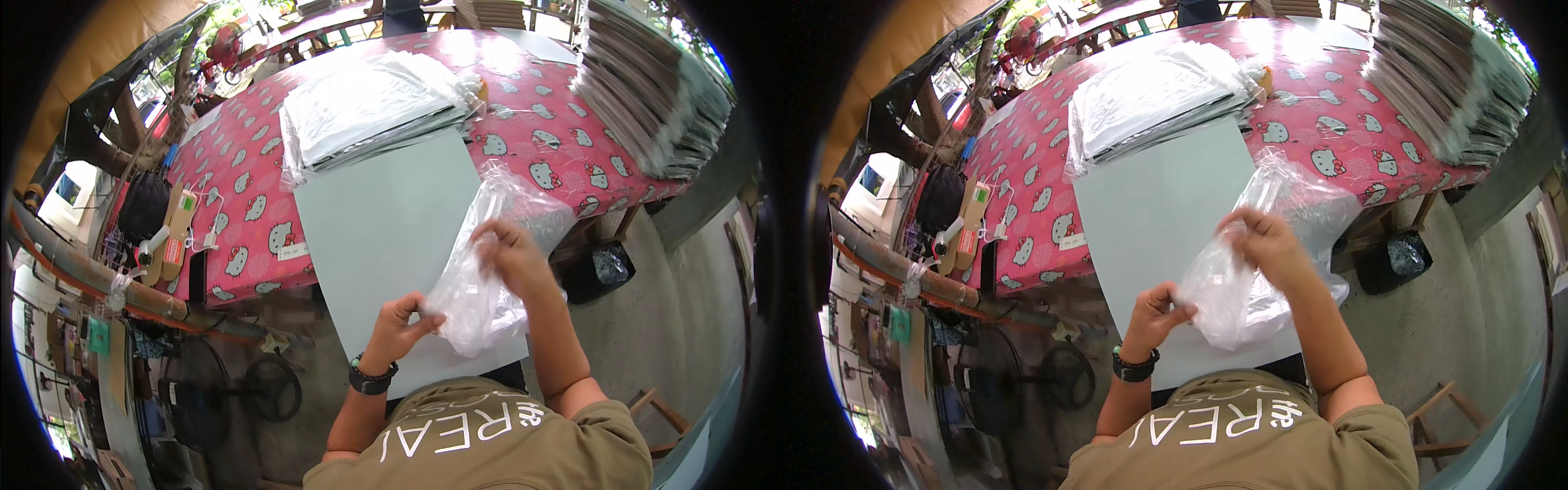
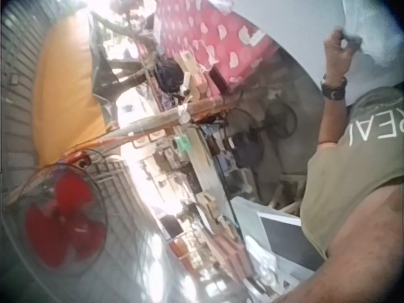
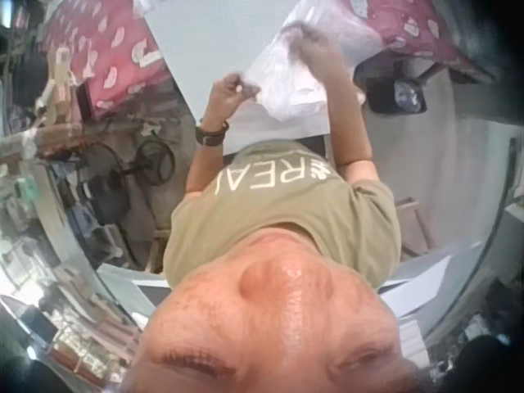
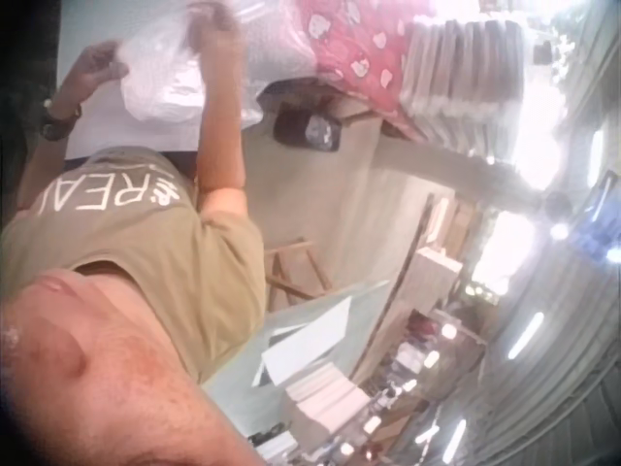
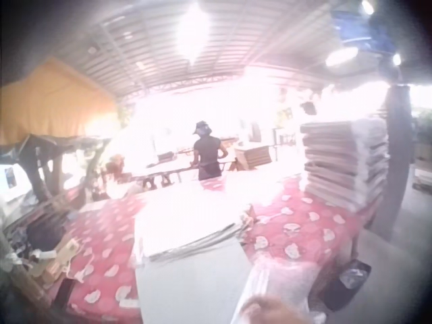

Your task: The person places large panels into plastic bags by hand. The person picks up a panel, slides it into a plastic sleeve, and sets it aside.

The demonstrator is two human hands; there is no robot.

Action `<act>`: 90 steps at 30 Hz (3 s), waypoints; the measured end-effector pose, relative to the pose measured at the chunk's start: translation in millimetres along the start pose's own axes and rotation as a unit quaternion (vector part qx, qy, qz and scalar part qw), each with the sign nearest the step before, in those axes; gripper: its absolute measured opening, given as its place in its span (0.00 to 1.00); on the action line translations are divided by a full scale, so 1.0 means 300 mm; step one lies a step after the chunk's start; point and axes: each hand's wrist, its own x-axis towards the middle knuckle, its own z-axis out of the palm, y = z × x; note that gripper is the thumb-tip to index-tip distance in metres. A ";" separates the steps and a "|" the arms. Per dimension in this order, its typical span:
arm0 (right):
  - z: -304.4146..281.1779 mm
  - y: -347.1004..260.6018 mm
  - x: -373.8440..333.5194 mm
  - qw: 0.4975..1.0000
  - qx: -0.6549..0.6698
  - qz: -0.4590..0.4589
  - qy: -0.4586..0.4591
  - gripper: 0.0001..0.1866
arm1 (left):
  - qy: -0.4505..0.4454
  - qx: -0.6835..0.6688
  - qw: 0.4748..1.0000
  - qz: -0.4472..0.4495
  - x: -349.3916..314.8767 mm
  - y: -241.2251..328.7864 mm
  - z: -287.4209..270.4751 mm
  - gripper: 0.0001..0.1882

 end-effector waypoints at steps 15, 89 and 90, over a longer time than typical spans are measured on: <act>0.099 0.093 0.016 0.999 0.014 -0.001 0.048 0.08 | 0.087 -0.148 0.984 -0.039 0.017 0.096 0.026 0.14; 0.149 0.021 0.129 0.996 -0.041 -0.048 -0.056 0.05 | 0.818 0.543 0.165 -0.091 -1.394 -0.085 -0.705 0.15; 0.137 -0.001 0.115 0.995 -0.069 -0.052 -0.053 0.05 | 0.828 0.528 0.184 0.041 -1.368 0.021 -0.695 0.15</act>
